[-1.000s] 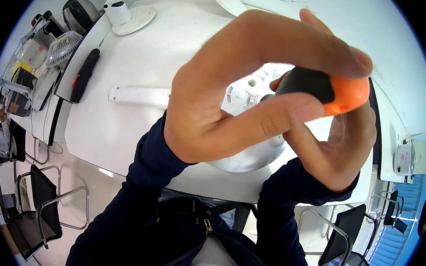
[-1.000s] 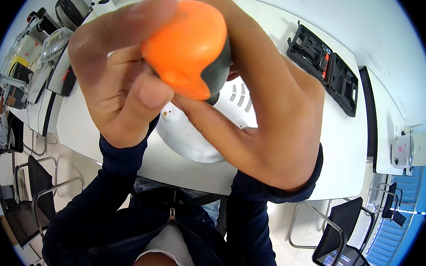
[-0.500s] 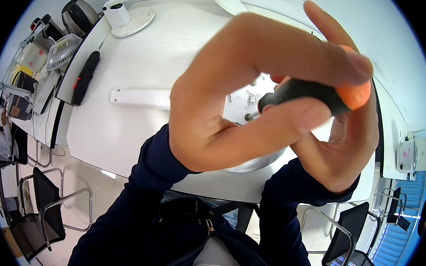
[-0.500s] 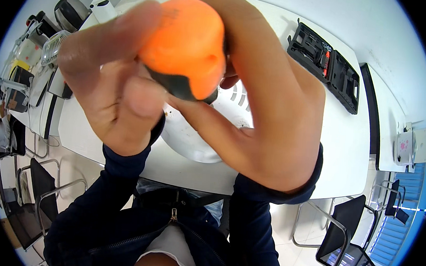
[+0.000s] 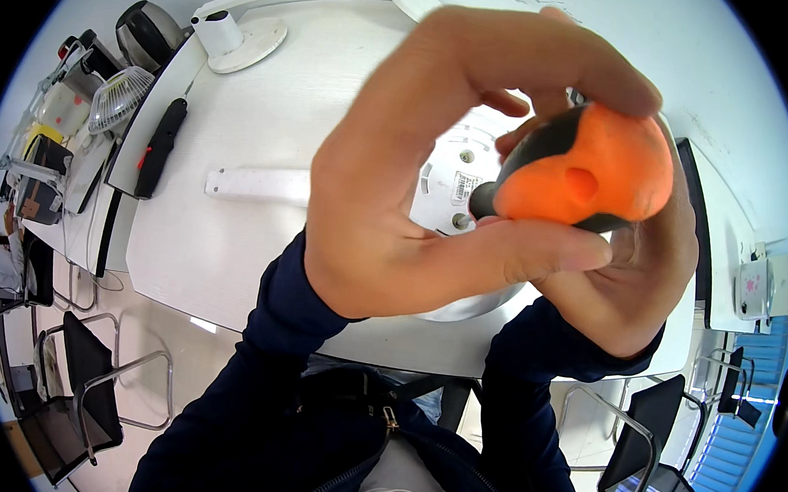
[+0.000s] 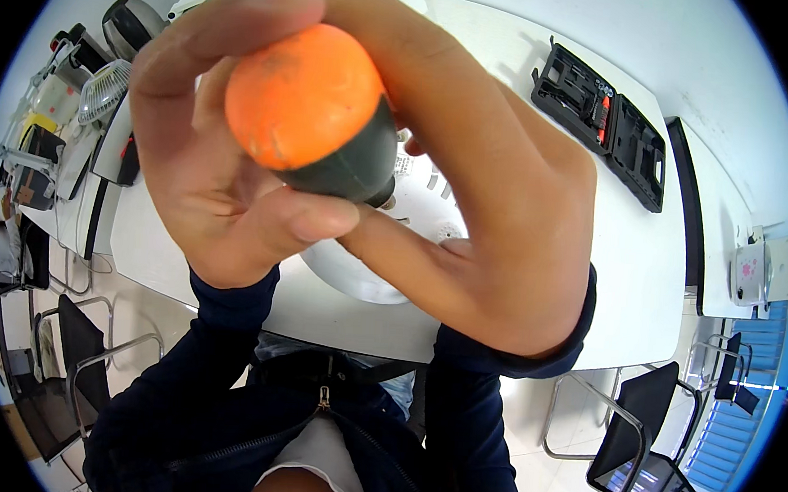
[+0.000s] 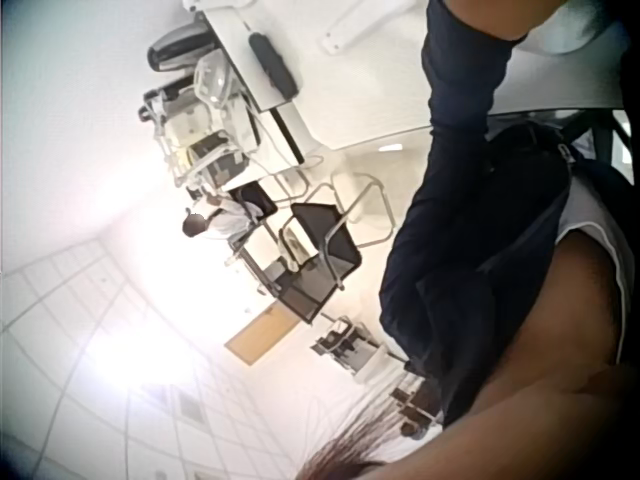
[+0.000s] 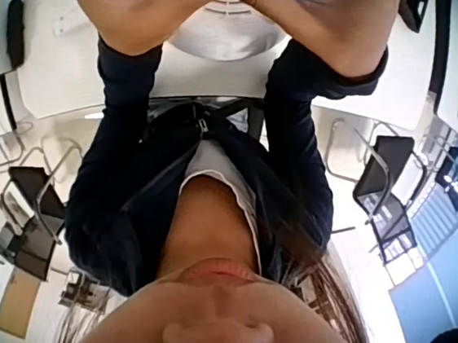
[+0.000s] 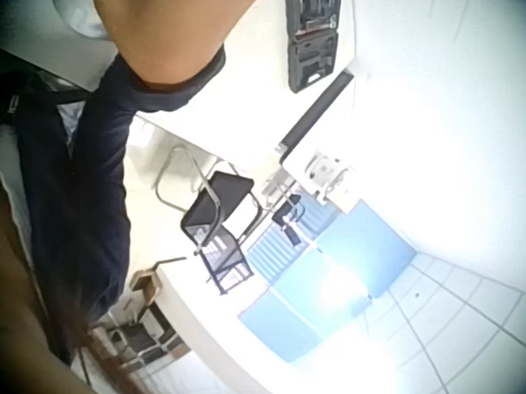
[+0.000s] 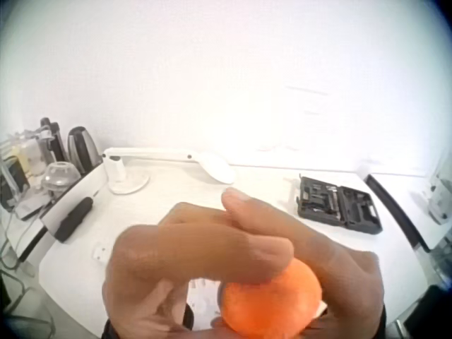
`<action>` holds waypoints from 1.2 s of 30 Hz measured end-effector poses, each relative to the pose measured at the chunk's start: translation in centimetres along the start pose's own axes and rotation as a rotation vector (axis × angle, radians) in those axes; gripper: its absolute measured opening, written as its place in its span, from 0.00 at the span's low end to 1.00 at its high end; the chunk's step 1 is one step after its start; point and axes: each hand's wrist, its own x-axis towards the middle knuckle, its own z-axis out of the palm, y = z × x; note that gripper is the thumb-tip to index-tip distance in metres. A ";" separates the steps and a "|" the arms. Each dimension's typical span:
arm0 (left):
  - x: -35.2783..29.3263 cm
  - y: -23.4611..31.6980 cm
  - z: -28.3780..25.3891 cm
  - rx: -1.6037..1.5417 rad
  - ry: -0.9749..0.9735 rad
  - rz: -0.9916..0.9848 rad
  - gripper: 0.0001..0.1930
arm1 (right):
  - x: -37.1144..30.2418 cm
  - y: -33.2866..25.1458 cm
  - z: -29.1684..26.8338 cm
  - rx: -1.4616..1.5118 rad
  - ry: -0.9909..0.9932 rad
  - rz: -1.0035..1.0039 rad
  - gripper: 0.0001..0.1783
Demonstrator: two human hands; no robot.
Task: The person uses a screwdriver to tighten screws on the base of a white electric fan. They rotate the fan to access different screw locations and continue fastening the base to the fan body.
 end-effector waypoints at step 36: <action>0.0 0.9 -1.0 0.259 0.105 -0.068 0.36 | 1.6 0.6 1.0 -0.092 0.078 -0.042 0.42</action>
